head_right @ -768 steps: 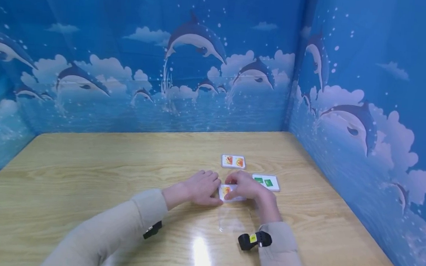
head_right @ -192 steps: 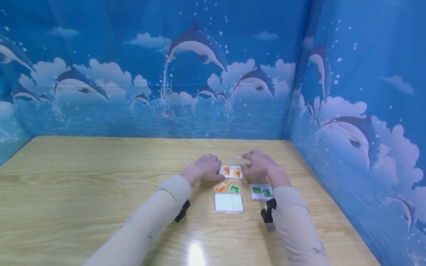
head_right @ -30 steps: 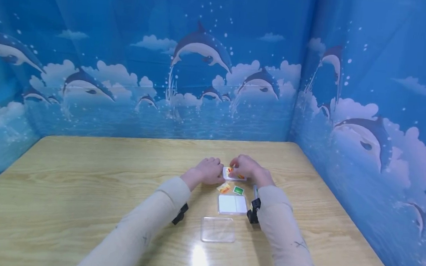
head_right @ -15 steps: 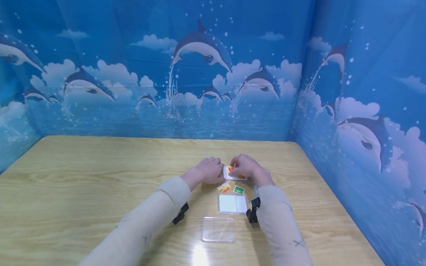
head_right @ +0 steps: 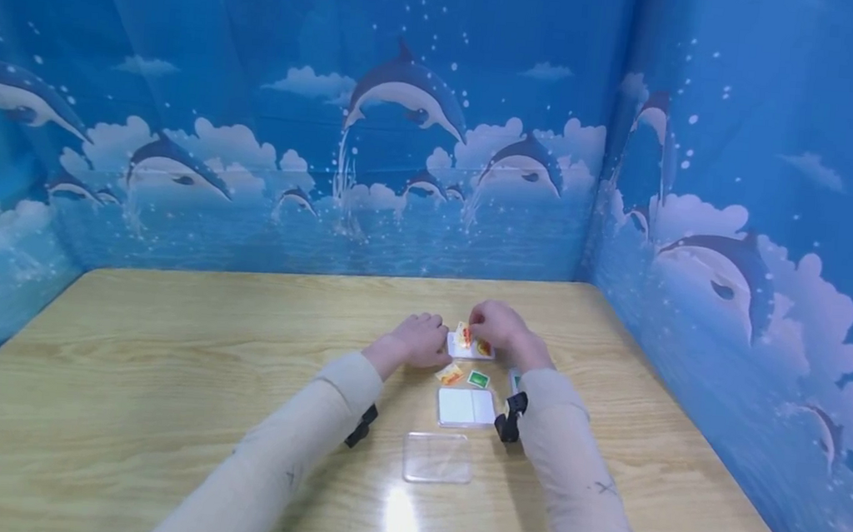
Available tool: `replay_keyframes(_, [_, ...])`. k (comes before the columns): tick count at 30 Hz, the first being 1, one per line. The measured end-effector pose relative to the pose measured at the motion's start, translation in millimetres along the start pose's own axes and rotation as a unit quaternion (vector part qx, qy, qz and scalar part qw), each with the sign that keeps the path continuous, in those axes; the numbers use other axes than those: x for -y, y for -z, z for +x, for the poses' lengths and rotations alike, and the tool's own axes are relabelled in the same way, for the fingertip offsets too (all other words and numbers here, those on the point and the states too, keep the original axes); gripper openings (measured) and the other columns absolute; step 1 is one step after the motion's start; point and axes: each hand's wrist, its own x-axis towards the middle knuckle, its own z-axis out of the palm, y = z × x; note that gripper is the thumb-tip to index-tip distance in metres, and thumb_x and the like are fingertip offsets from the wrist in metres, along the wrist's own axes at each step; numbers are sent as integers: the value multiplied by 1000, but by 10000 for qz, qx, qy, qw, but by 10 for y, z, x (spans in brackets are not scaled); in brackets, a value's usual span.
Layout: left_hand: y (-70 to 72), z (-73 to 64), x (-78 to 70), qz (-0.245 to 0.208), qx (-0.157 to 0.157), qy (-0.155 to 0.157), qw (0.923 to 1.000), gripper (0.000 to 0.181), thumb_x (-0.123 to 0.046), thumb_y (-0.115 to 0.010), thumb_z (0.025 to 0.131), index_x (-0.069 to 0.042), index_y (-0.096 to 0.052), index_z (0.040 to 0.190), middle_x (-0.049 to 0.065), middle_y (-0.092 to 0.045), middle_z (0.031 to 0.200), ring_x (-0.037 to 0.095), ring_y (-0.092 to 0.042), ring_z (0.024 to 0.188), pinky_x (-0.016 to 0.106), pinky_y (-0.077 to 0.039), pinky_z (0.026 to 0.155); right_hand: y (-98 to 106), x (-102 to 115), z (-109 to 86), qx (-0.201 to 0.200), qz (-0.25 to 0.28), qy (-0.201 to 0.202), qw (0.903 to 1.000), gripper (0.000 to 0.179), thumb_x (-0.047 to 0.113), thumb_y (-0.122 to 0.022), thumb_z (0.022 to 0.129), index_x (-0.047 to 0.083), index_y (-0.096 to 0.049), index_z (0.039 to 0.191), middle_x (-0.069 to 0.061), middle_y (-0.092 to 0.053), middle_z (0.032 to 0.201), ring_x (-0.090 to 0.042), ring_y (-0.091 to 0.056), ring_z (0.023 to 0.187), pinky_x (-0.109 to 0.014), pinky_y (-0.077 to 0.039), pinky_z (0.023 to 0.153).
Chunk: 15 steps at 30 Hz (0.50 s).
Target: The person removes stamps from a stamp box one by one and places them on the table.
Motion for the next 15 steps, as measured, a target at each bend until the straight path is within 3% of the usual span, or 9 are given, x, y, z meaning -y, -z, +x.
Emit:
replay_keyframes(4, [3,0,4,126,-31,-14,9999,56,-48,-48,92,-9,-50,131,9,-47,131,23,-42,121,39,-31,103,38,-32,-43,-124,30,189,9997,9,9,-57,89,3,-63,89,-8,-60,82,-21,-54,75,-34,-46,68])
replay_keyframes(15, [-28,40,4,198,-3,-65,9998,56,-51,-46,92,-8,-51,129,8,-49,127,22,-43,117,38,-32,101,107,-188,-78,-404,743,100,9964,16,15,-55,92,1,-63,93,-11,-62,90,-24,-55,84,-37,-45,75])
